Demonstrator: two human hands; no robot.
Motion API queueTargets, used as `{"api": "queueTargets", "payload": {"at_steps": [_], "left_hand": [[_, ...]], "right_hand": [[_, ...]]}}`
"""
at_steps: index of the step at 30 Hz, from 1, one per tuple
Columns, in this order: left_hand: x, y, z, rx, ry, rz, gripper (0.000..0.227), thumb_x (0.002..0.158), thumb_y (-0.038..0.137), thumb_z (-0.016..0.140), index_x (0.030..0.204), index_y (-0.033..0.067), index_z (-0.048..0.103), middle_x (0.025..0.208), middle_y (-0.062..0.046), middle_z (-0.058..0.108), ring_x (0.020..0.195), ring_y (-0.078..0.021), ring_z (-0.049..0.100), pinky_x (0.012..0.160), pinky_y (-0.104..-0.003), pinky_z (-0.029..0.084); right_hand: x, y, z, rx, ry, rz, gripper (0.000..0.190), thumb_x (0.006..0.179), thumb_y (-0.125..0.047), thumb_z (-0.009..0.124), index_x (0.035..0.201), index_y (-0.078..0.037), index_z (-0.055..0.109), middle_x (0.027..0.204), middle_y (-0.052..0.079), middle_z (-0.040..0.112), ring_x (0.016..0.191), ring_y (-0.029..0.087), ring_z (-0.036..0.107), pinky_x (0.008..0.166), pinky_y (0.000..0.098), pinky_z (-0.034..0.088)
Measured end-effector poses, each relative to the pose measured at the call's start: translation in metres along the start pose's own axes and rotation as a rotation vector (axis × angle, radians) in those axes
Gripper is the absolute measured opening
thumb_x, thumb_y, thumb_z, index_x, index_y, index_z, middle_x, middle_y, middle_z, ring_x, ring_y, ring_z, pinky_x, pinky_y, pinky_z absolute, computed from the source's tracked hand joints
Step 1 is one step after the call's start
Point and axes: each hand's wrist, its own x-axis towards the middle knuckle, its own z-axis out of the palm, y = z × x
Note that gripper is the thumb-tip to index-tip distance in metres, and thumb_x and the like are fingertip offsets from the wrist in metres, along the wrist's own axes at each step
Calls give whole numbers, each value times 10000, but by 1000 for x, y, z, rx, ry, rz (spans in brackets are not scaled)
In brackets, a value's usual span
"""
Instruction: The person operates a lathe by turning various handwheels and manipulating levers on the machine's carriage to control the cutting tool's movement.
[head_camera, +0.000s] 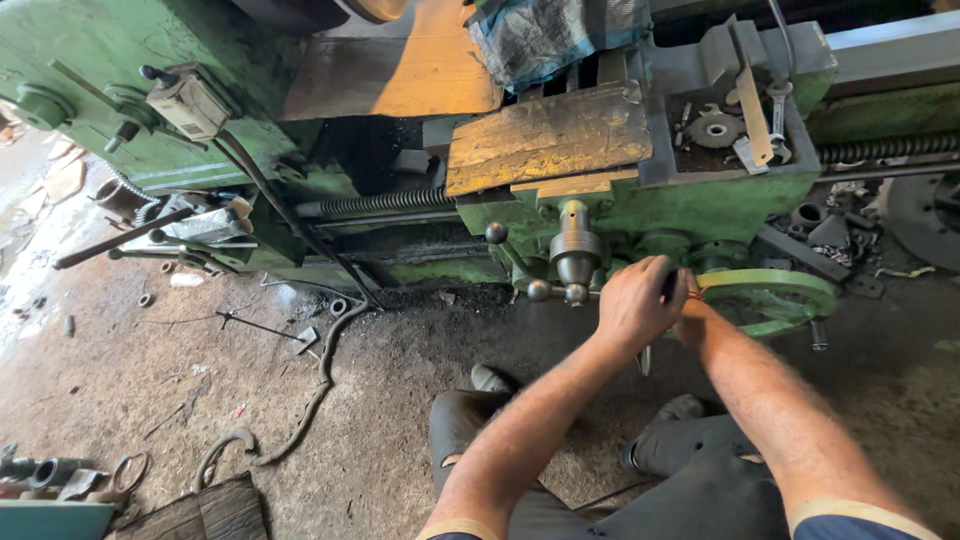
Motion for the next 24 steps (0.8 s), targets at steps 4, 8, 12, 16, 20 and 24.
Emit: {"api": "queueTargets", "payload": {"at_steps": [4, 8, 12, 16, 20, 24], "left_hand": [[-61, -3, -3, -441, 230, -45, 116, 987, 86, 702, 983, 20, 608, 983, -145, 605, 954, -299, 600, 978, -396, 526], [-94, -18, 4, -1091, 266, -701, 85, 940, 110, 697, 1000, 122, 639, 1007, -68, 619, 921, -188, 596, 855, -326, 505], [-66, -30, -1, -1571, 151, -812, 212, 894, 131, 649, 1090, 195, 697, 1051, -25, 660, 993, -166, 620, 902, -319, 500], [-31, -46, 21, -2016, 234, -742, 238, 994, 272, 556, 820, 111, 576, 848, -54, 607, 937, -226, 621, 894, -373, 514], [-26, -65, 54, -1917, 289, -511, 518, 1088, 300, 577, 655, 147, 337, 593, -19, 365, 622, -215, 493, 713, -404, 507], [-27, -78, 72, -1712, 350, -707, 466, 1034, 283, 567, 645, 149, 349, 526, -12, 327, 490, -211, 442, 558, -397, 470]], "right_hand": [[-10, -38, -29, -756, -271, -30, 248, 919, -295, 602, 1015, -173, 795, 1103, 82, 773, 1049, 262, 749, 842, 414, 605], [-24, -63, -44, -820, -273, -43, 272, 943, -289, 577, 1047, -185, 807, 1124, 65, 775, 1053, 264, 755, 846, 423, 620], [-13, -45, -36, -702, -234, 39, 283, 856, -324, 641, 1013, -169, 819, 1076, 93, 784, 1032, 272, 752, 865, 400, 607], [-2, -14, -14, -807, -124, -12, 338, 717, -366, 689, 960, -159, 799, 1086, 129, 729, 1034, 270, 714, 835, 382, 588], [-11, -14, -22, -656, -144, 17, 245, 835, -320, 622, 880, -167, 809, 999, 125, 777, 983, 306, 751, 828, 421, 597], [-19, -40, -45, -712, -249, 12, 239, 838, -338, 635, 899, -177, 801, 1018, 116, 775, 984, 313, 749, 833, 443, 598]]}}
